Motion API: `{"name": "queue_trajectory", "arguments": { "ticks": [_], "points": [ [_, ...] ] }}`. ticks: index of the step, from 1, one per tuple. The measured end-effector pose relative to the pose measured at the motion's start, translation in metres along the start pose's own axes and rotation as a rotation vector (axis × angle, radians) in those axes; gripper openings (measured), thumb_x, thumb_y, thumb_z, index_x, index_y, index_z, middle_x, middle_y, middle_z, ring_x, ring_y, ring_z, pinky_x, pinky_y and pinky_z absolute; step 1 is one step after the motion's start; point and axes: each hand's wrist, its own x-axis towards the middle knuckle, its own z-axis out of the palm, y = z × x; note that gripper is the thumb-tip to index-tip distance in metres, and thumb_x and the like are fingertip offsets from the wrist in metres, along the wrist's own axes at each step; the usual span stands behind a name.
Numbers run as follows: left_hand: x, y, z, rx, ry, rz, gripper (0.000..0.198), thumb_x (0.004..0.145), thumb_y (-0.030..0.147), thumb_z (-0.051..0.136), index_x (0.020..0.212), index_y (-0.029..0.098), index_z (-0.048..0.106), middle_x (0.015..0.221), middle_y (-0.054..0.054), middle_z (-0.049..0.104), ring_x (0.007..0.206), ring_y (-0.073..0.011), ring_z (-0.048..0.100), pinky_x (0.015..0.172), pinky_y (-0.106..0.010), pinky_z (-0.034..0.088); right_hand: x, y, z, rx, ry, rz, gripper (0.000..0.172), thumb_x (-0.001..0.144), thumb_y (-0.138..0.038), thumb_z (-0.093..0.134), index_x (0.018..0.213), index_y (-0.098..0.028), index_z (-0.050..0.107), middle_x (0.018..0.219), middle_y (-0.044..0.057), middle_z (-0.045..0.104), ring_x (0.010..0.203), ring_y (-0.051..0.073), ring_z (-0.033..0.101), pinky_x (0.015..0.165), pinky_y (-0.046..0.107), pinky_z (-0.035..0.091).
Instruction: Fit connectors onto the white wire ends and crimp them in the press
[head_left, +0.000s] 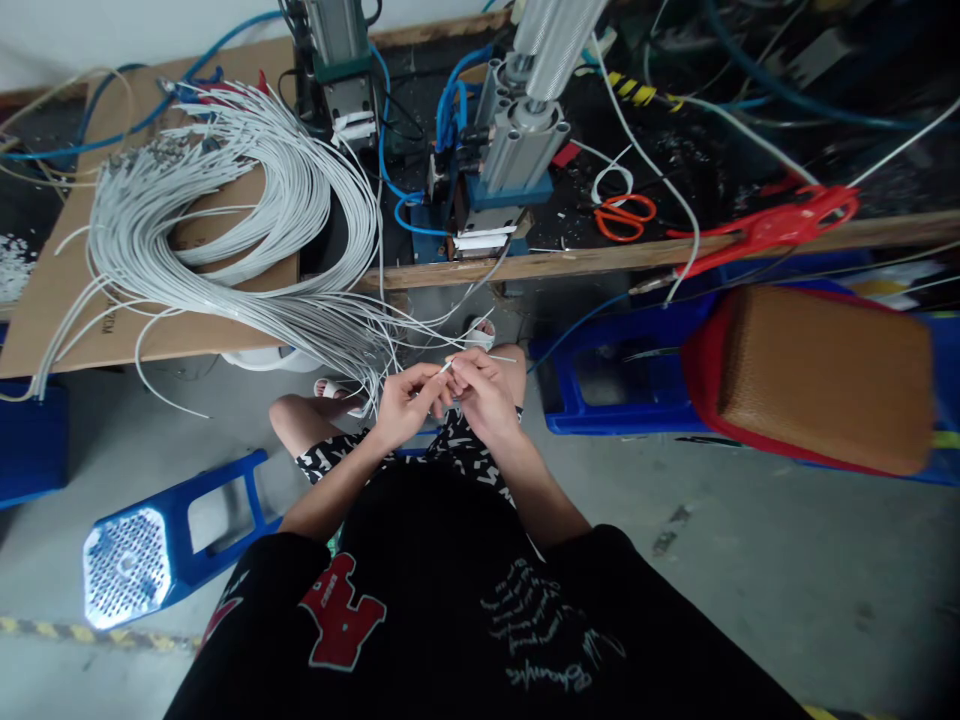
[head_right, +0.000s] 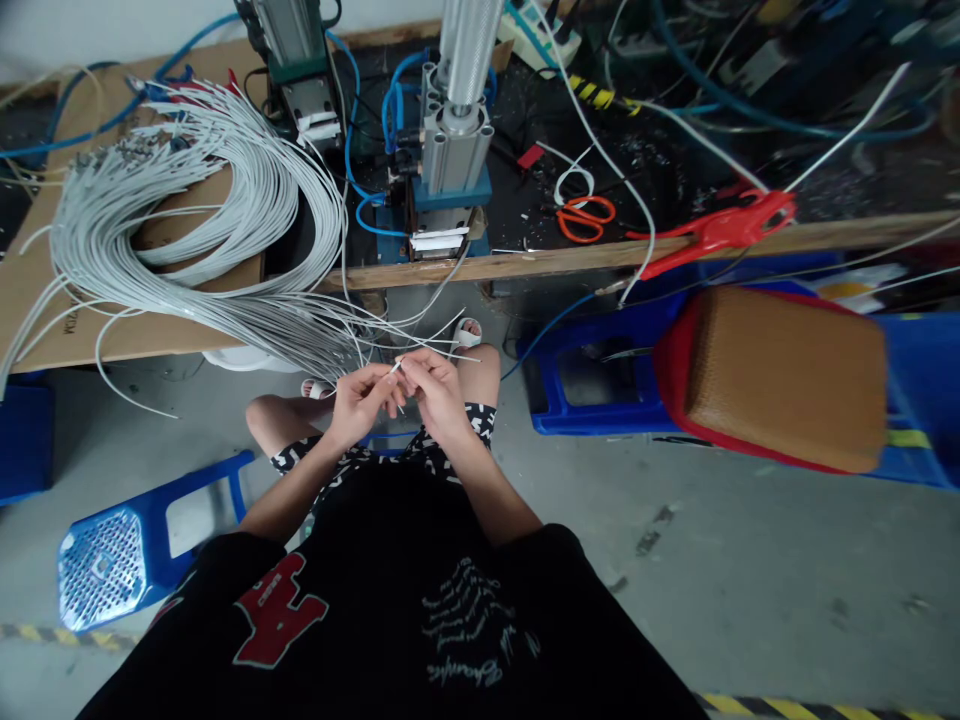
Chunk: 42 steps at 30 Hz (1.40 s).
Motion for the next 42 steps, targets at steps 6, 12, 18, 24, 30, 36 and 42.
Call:
{"name": "queue_trajectory", "arguments": {
  "ticks": [6,12,18,24,30,36,42],
  "points": [
    [0.003,-0.002,-0.003,0.108,-0.021,0.004,0.034,0.098,0.046,0.062,0.09,0.014,0.069,0.07,-0.001,0.069,0.054,-0.008,0.059,0.056,-0.021,0.047,0.001,-0.005,-0.007,-0.375,0.055,-0.269,0.022,0.081,-0.042,0.077,0.076,-0.022,0.069,0.065,-0.001,0.066,0.059,0.011,0.056,0.057,0.026,0.043],
    [0.007,0.002,-0.006,0.178,-0.015,0.056,0.035,0.098,0.046,0.061,0.09,0.014,0.07,0.071,-0.002,0.069,0.056,-0.0089,0.059,0.057,-0.022,0.048,0.001,-0.016,-0.007,-0.487,-0.001,-0.312,0.023,0.084,-0.043,0.074,0.076,-0.022,0.069,0.063,-0.002,0.064,0.058,0.011,0.055,0.055,0.025,0.043],
    [0.006,0.001,-0.002,0.044,-0.037,-0.039,0.038,0.097,0.051,0.061,0.091,0.014,0.067,0.07,-0.001,0.071,0.049,-0.008,0.061,0.052,-0.021,0.045,0.004,-0.013,-0.008,-0.396,-0.029,-0.232,0.025,0.08,-0.045,0.077,0.079,-0.021,0.07,0.067,-0.001,0.067,0.061,0.012,0.059,0.056,0.025,0.045],
    [0.006,-0.001,0.006,-0.01,0.033,-0.021,0.042,0.094,0.056,0.064,0.089,0.014,0.067,0.065,0.0,0.07,0.045,-0.008,0.059,0.048,-0.022,0.043,-0.006,0.004,0.007,-0.285,0.162,-0.255,0.021,0.085,-0.043,0.074,0.082,-0.024,0.069,0.06,-0.004,0.058,0.053,0.01,0.049,0.053,0.026,0.04],
    [0.006,-0.002,0.01,-0.042,0.059,-0.031,0.044,0.092,0.058,0.066,0.088,0.015,0.066,0.059,0.003,0.065,0.045,-0.0085,0.058,0.048,-0.022,0.041,-0.015,0.02,0.019,-0.18,0.32,-0.198,0.029,0.083,-0.051,0.075,0.083,-0.024,0.065,0.064,-0.004,0.056,0.055,0.01,0.048,0.05,0.024,0.041],
    [0.006,-0.001,0.01,-0.113,0.046,-0.056,0.042,0.092,0.056,0.066,0.084,0.015,0.065,0.061,0.002,0.066,0.045,-0.0085,0.057,0.049,-0.023,0.041,-0.014,0.02,0.024,-0.083,0.295,-0.117,0.034,0.08,-0.056,0.076,0.085,-0.025,0.062,0.064,-0.007,0.054,0.043,0.007,0.042,0.037,0.022,0.036],
    [0.006,-0.004,0.007,-0.178,0.016,-0.083,0.04,0.094,0.054,0.065,0.082,0.016,0.064,0.063,0.001,0.068,0.046,-0.0089,0.057,0.052,-0.024,0.043,-0.012,0.008,0.021,-0.113,0.199,-0.138,0.03,0.081,-0.053,0.076,0.085,-0.025,0.066,0.052,-0.009,0.051,0.038,0.008,0.044,0.037,0.023,0.036]
  ]
}}
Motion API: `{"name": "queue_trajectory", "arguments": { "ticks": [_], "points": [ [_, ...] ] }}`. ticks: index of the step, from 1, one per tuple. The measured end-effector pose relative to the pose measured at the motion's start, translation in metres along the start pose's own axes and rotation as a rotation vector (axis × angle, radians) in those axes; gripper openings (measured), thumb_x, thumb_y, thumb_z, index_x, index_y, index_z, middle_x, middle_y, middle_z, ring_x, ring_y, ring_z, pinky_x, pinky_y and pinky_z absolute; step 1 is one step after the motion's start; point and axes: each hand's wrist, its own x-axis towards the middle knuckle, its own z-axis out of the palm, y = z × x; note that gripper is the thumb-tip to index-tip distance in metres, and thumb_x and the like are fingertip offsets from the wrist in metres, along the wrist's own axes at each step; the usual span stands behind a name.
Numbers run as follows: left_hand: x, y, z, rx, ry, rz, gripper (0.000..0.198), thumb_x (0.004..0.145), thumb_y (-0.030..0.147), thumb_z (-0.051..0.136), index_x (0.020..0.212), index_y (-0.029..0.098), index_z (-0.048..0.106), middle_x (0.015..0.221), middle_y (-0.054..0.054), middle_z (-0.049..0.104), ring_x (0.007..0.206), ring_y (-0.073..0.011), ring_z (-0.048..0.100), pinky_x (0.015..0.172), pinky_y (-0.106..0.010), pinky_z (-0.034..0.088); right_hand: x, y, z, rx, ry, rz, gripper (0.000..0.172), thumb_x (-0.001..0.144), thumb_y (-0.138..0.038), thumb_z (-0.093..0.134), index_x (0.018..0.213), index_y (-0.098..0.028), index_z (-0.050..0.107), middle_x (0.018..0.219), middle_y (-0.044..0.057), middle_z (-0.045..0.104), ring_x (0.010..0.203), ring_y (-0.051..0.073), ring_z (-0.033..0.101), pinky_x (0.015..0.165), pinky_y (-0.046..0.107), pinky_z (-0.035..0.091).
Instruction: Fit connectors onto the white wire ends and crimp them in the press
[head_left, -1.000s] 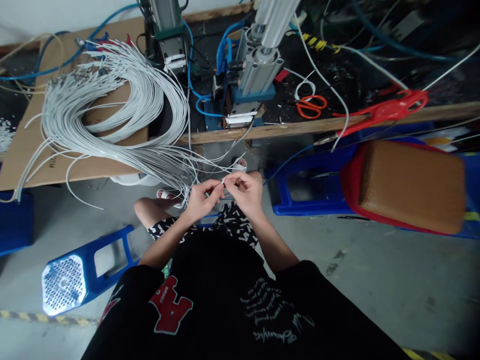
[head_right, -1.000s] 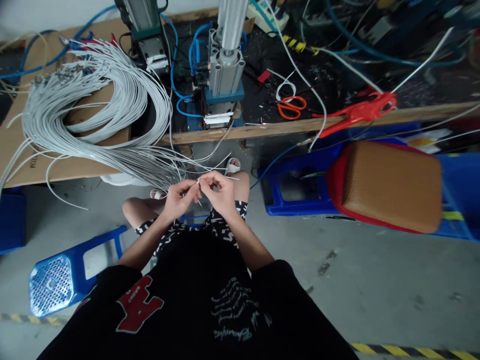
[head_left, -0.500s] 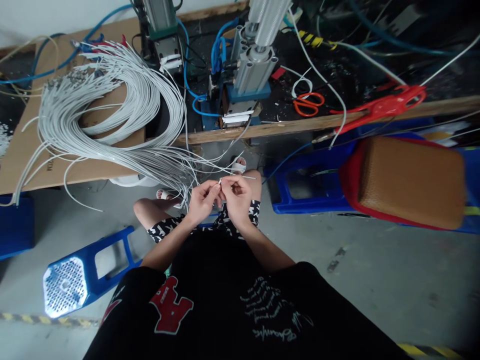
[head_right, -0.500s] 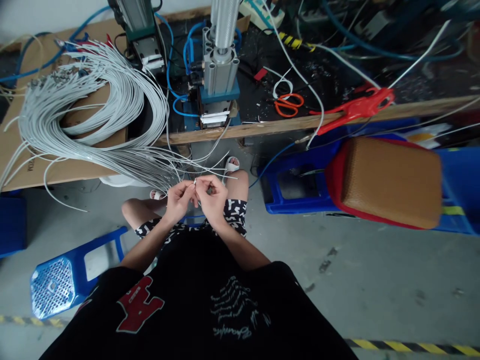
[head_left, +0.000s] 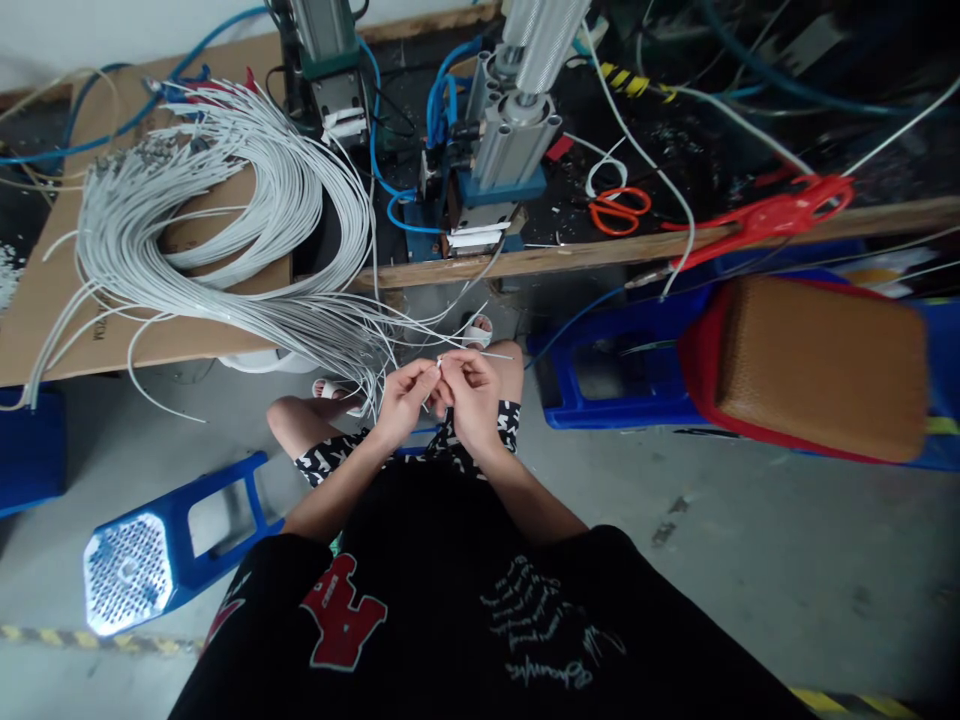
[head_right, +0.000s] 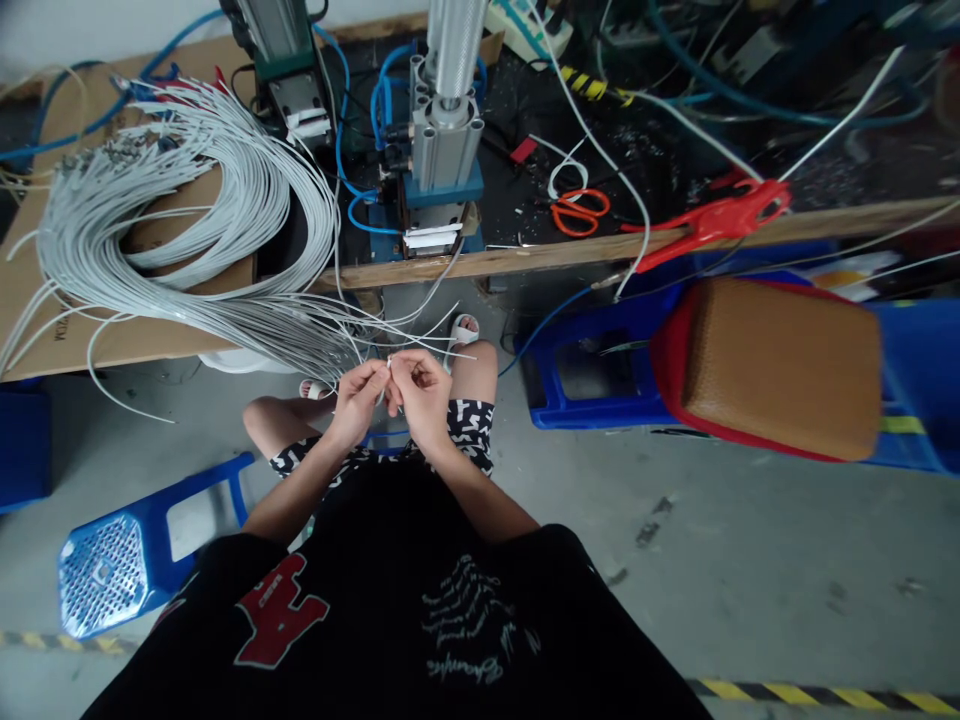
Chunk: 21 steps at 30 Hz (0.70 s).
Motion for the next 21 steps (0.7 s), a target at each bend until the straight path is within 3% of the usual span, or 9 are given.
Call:
{"name": "queue_trajectory", "arguments": {
  "ticks": [6,10,13,17,21],
  "points": [
    [0.002,0.003,-0.006,0.115,0.009,0.038,0.04,0.095,0.054,0.064,0.084,0.016,0.067,0.066,0.0,0.069,0.054,-0.01,0.059,0.06,-0.025,0.047,0.012,-0.005,-0.014,-0.169,-0.178,-0.092,0.024,0.086,-0.05,0.073,0.086,-0.026,0.074,0.059,-0.004,0.058,0.055,0.012,0.056,0.057,0.028,0.05],
    [0.004,0.01,-0.012,0.239,0.01,0.071,0.041,0.094,0.052,0.065,0.077,0.016,0.07,0.07,-0.001,0.071,0.068,-0.0131,0.064,0.073,-0.028,0.051,0.019,-0.004,-0.023,-0.309,-0.264,-0.206,0.02,0.09,-0.043,0.07,0.086,-0.026,0.077,0.084,0.003,0.068,0.072,0.015,0.06,0.068,0.03,0.05],
    [0.004,0.018,-0.018,0.414,0.022,0.114,0.036,0.094,0.05,0.066,0.083,0.017,0.075,0.08,-0.003,0.075,0.075,-0.0151,0.065,0.077,-0.029,0.051,0.021,-0.005,-0.025,-0.343,-0.272,-0.241,0.02,0.09,-0.043,0.069,0.086,-0.026,0.077,0.093,0.004,0.068,0.083,0.017,0.06,0.07,0.03,0.05],
    [0.003,0.033,-0.026,0.625,0.083,0.292,0.022,0.094,0.039,0.068,0.097,0.019,0.077,0.093,-0.006,0.077,0.086,-0.0186,0.069,0.086,-0.033,0.05,0.018,-0.007,-0.022,-0.356,-0.286,-0.243,0.021,0.093,-0.043,0.066,0.086,-0.024,0.074,0.093,0.004,0.066,0.083,0.017,0.058,0.072,0.03,0.048],
    [0.003,0.05,-0.031,0.725,0.041,0.367,0.018,0.095,0.032,0.068,0.106,0.022,0.077,0.099,-0.008,0.077,0.094,-0.0208,0.07,0.092,-0.036,0.05,0.013,-0.006,-0.021,-0.311,-0.427,-0.117,0.022,0.098,-0.044,0.06,0.093,-0.024,0.068,0.082,0.0,0.066,0.072,0.014,0.056,0.07,0.028,0.046]
  ]
}}
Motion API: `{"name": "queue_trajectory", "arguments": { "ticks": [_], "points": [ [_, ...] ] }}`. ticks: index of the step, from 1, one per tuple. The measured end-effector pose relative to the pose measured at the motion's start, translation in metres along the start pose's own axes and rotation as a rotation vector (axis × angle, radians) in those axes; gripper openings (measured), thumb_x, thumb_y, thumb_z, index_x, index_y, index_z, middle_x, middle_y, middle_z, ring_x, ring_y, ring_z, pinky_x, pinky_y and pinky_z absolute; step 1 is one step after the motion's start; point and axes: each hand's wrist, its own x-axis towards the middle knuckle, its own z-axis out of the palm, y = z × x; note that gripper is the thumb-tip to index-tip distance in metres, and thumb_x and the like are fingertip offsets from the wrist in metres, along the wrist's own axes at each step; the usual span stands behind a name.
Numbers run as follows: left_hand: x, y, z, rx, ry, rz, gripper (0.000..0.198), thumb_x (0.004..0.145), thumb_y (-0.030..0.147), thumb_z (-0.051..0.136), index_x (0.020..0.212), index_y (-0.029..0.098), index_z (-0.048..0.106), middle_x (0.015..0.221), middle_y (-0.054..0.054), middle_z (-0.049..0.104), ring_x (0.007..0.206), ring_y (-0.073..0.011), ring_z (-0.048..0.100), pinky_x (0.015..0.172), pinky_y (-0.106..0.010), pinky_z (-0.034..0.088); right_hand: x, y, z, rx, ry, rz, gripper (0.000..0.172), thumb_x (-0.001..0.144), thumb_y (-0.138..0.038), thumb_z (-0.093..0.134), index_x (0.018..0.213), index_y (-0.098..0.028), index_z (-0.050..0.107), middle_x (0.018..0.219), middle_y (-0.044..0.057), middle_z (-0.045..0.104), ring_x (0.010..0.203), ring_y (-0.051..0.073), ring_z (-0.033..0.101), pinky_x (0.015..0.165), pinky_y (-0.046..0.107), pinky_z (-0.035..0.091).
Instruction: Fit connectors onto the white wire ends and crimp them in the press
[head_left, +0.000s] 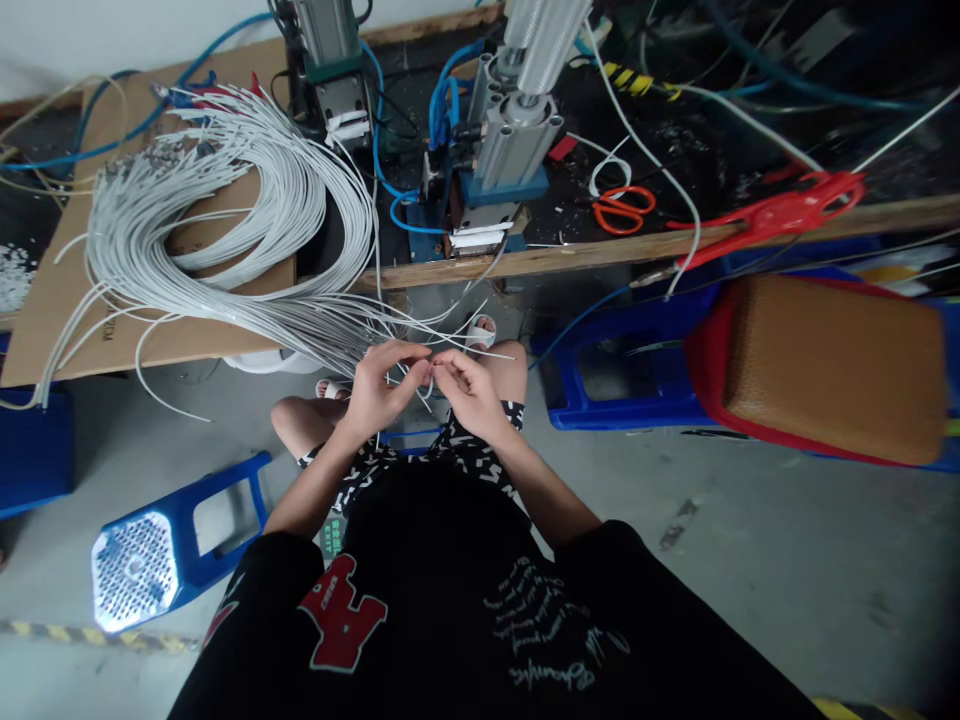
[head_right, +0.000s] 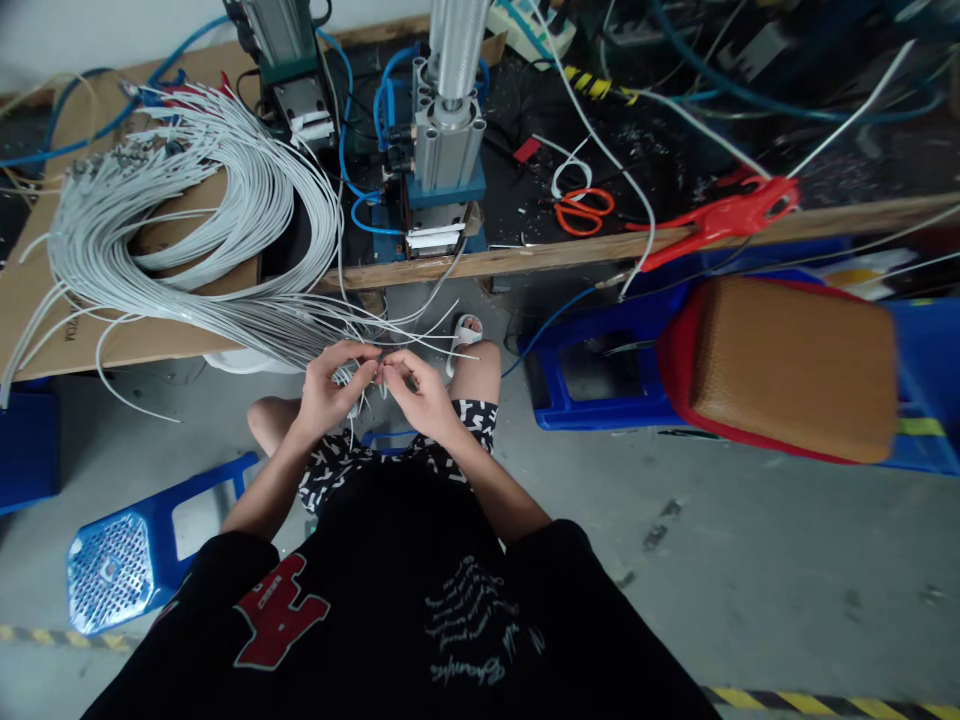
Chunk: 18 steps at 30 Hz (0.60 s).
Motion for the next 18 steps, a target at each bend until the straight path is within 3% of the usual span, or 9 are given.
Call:
{"name": "queue_trajectory", "arguments": {
  "ticks": [5,18],
  "points": [
    [0.0058,0.0045,-0.0068,-0.047,-0.107,0.045,0.018,0.095,0.031,0.067,0.103,0.021,0.079,0.099,-0.009,0.075,0.093,-0.0197,0.07,0.087,-0.034,0.054,-0.0017,0.0002,0.001,0.075,-0.061,0.032,0.026,0.096,-0.048,0.061,0.09,-0.023,0.066,0.078,-0.001,0.068,0.073,0.013,0.061,0.073,0.027,0.048],
    [0.0076,0.0017,-0.0038,-0.153,-0.001,0.006,0.009,0.089,0.027,0.073,0.085,0.019,0.075,0.079,-0.002,0.07,0.073,-0.0127,0.061,0.069,-0.026,0.047,0.0003,0.001,-0.0034,0.033,-0.038,0.039,0.026,0.092,-0.046,0.068,0.093,-0.022,0.077,0.083,0.003,0.078,0.079,0.017,0.071,0.078,0.032,0.056]
  ]
}}
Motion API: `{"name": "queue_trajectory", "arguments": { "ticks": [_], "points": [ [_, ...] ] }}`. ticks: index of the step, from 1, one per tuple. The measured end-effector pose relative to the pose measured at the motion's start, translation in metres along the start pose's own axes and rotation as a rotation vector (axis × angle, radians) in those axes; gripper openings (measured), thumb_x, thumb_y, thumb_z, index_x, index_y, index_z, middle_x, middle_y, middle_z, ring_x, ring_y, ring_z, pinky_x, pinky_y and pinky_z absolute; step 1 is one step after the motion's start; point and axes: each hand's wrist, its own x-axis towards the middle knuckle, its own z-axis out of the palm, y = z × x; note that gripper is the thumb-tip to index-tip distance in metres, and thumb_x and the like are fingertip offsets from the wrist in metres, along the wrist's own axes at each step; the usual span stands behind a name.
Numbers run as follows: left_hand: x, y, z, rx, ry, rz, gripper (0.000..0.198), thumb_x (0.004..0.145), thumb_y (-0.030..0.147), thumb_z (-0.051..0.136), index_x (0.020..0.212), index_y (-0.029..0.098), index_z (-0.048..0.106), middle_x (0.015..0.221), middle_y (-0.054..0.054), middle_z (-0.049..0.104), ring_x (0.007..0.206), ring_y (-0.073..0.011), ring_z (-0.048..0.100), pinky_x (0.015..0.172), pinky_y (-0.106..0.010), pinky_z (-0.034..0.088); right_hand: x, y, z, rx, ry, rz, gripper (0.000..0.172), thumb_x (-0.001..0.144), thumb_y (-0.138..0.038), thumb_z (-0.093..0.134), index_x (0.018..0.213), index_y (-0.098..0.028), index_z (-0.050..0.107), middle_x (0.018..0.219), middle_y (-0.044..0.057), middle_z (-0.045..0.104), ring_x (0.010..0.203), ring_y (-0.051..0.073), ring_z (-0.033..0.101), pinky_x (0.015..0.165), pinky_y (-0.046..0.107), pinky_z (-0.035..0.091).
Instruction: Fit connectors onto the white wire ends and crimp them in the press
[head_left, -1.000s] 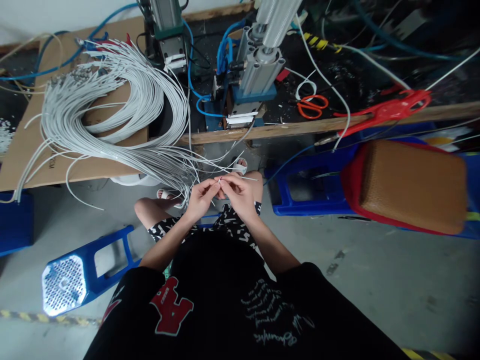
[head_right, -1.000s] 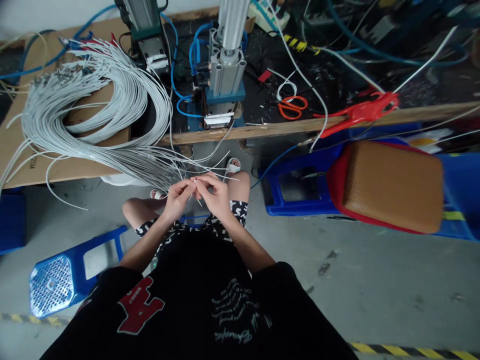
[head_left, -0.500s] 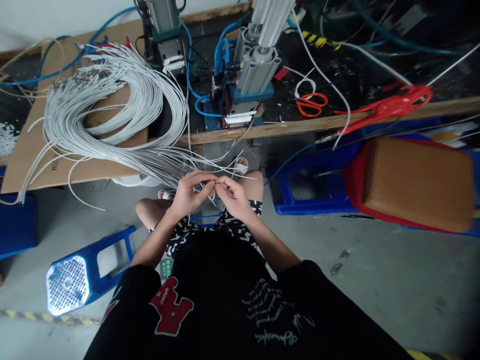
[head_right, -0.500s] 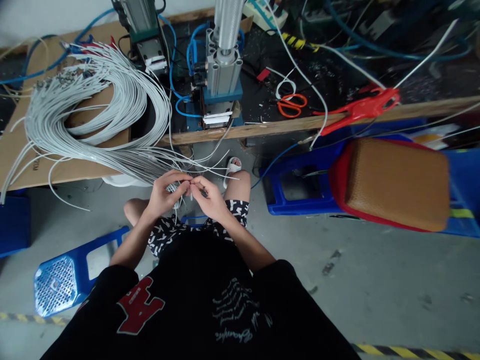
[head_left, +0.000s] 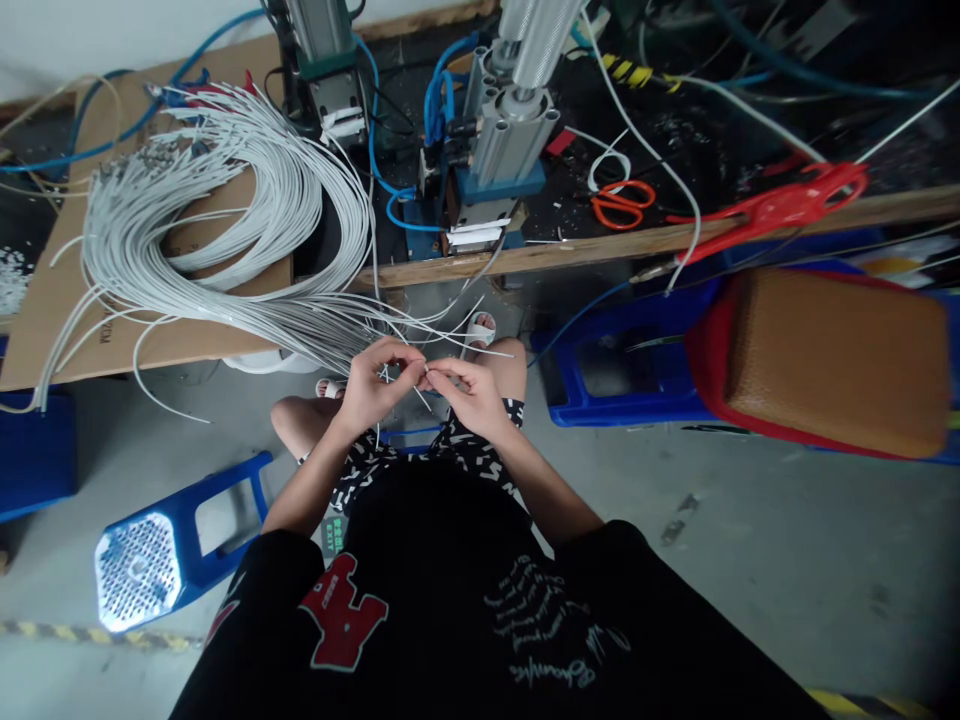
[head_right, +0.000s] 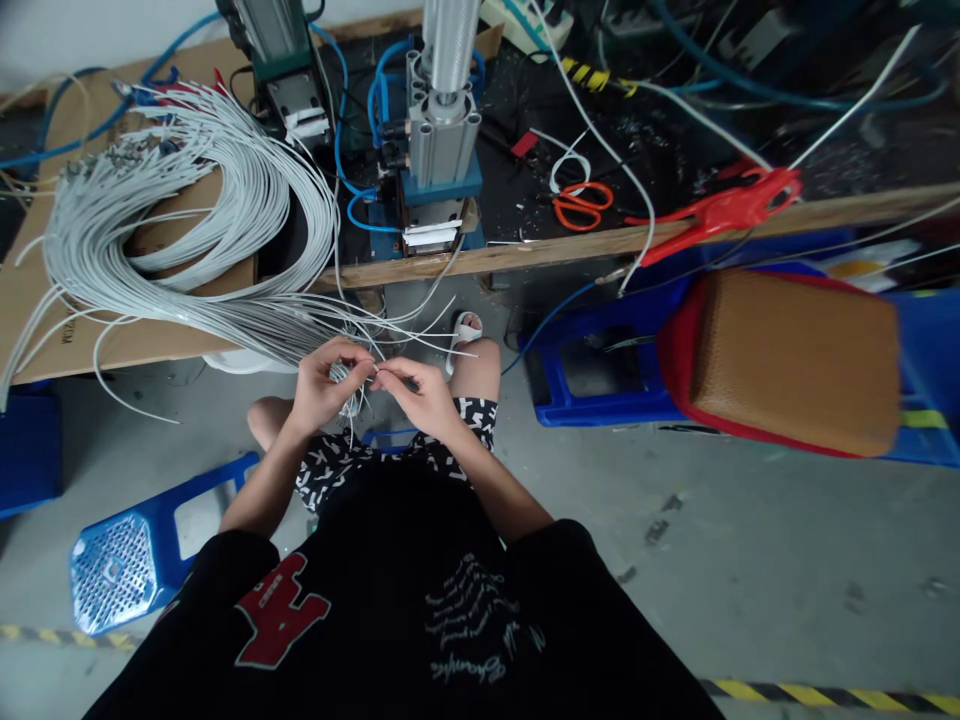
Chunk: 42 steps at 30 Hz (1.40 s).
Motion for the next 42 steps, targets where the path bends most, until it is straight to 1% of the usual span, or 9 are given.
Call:
{"name": "queue_trajectory", "arguments": {
  "ticks": [7,16,22,24,27,30,33,37,42],
  "points": [
    [0.001,0.001,-0.002,-0.058,-0.031,-0.037,0.014,0.088,0.031,0.075,0.082,0.018,0.074,0.078,-0.002,0.069,0.073,-0.0132,0.059,0.07,-0.028,0.046,0.001,-0.001,-0.003,0.012,-0.049,-0.033,0.028,0.093,-0.046,0.067,0.086,-0.022,0.078,0.077,0.002,0.077,0.074,0.015,0.07,0.073,0.029,0.054],
    [-0.007,0.0,0.019,-0.145,0.176,-0.143,0.019,0.089,0.034,0.074,0.08,0.017,0.072,0.072,0.0,0.066,0.068,-0.0104,0.056,0.07,-0.025,0.046,-0.005,0.011,0.011,-0.044,0.183,-0.131,0.022,0.094,-0.041,0.067,0.095,-0.022,0.079,0.087,0.003,0.079,0.08,0.016,0.072,0.079,0.031,0.058],
    [-0.008,-0.007,0.034,-0.342,0.24,-0.251,0.029,0.086,0.043,0.074,0.076,0.017,0.066,0.066,0.003,0.06,0.06,-0.009,0.053,0.062,-0.023,0.043,-0.006,0.015,0.018,0.051,0.198,-0.107,0.022,0.093,-0.043,0.069,0.092,-0.023,0.078,0.083,0.002,0.077,0.08,0.016,0.073,0.079,0.03,0.058],
    [-0.005,-0.007,0.026,-0.322,0.154,-0.253,0.03,0.088,0.043,0.071,0.076,0.017,0.063,0.065,0.003,0.058,0.058,-0.0088,0.051,0.06,-0.023,0.042,-0.006,0.013,0.016,0.093,0.159,-0.088,0.023,0.092,-0.044,0.07,0.091,-0.023,0.077,0.079,0.002,0.076,0.076,0.016,0.072,0.076,0.029,0.058],
    [0.004,-0.002,0.003,-0.152,-0.125,-0.173,0.021,0.09,0.034,0.068,0.079,0.017,0.065,0.072,0.001,0.063,0.067,-0.0105,0.054,0.068,-0.024,0.045,-0.005,0.005,0.009,0.125,0.048,-0.05,0.027,0.09,-0.047,0.071,0.087,-0.02,0.076,0.074,0.002,0.075,0.069,0.015,0.069,0.07,0.029,0.057],
    [0.009,0.005,-0.014,-0.033,-0.207,-0.104,0.014,0.09,0.028,0.068,0.082,0.016,0.067,0.076,-0.001,0.065,0.072,-0.0116,0.056,0.072,-0.025,0.045,-0.002,-0.002,0.003,0.137,-0.017,-0.021,0.029,0.089,-0.047,0.072,0.085,-0.019,0.075,0.072,0.002,0.074,0.066,0.014,0.068,0.068,0.028,0.055],
    [0.006,0.005,-0.009,-0.06,-0.109,-0.101,0.016,0.092,0.029,0.067,0.082,0.016,0.067,0.076,-0.001,0.065,0.071,-0.0113,0.055,0.07,-0.025,0.044,0.0,-0.004,0.006,0.195,0.01,0.0,0.029,0.087,-0.049,0.074,0.086,-0.019,0.075,0.069,0.001,0.072,0.063,0.014,0.066,0.066,0.029,0.055],
    [-0.006,-0.006,0.016,-0.264,0.07,-0.164,0.021,0.093,0.036,0.069,0.084,0.017,0.066,0.071,0.001,0.064,0.061,-0.0094,0.057,0.064,-0.025,0.046,0.001,0.001,0.016,0.317,0.069,0.03,0.031,0.084,-0.05,0.076,0.083,-0.02,0.073,0.065,0.0,0.069,0.06,0.013,0.062,0.063,0.028,0.052],
    [-0.016,-0.009,0.037,-0.485,0.196,-0.239,0.026,0.09,0.04,0.074,0.083,0.017,0.063,0.065,0.004,0.059,0.049,-0.0081,0.057,0.054,-0.023,0.048,0.0,0.006,0.021,0.394,0.07,0.065,0.031,0.083,-0.05,0.077,0.08,-0.02,0.073,0.063,-0.001,0.065,0.061,0.012,0.058,0.064,0.028,0.049]
  ]
}}
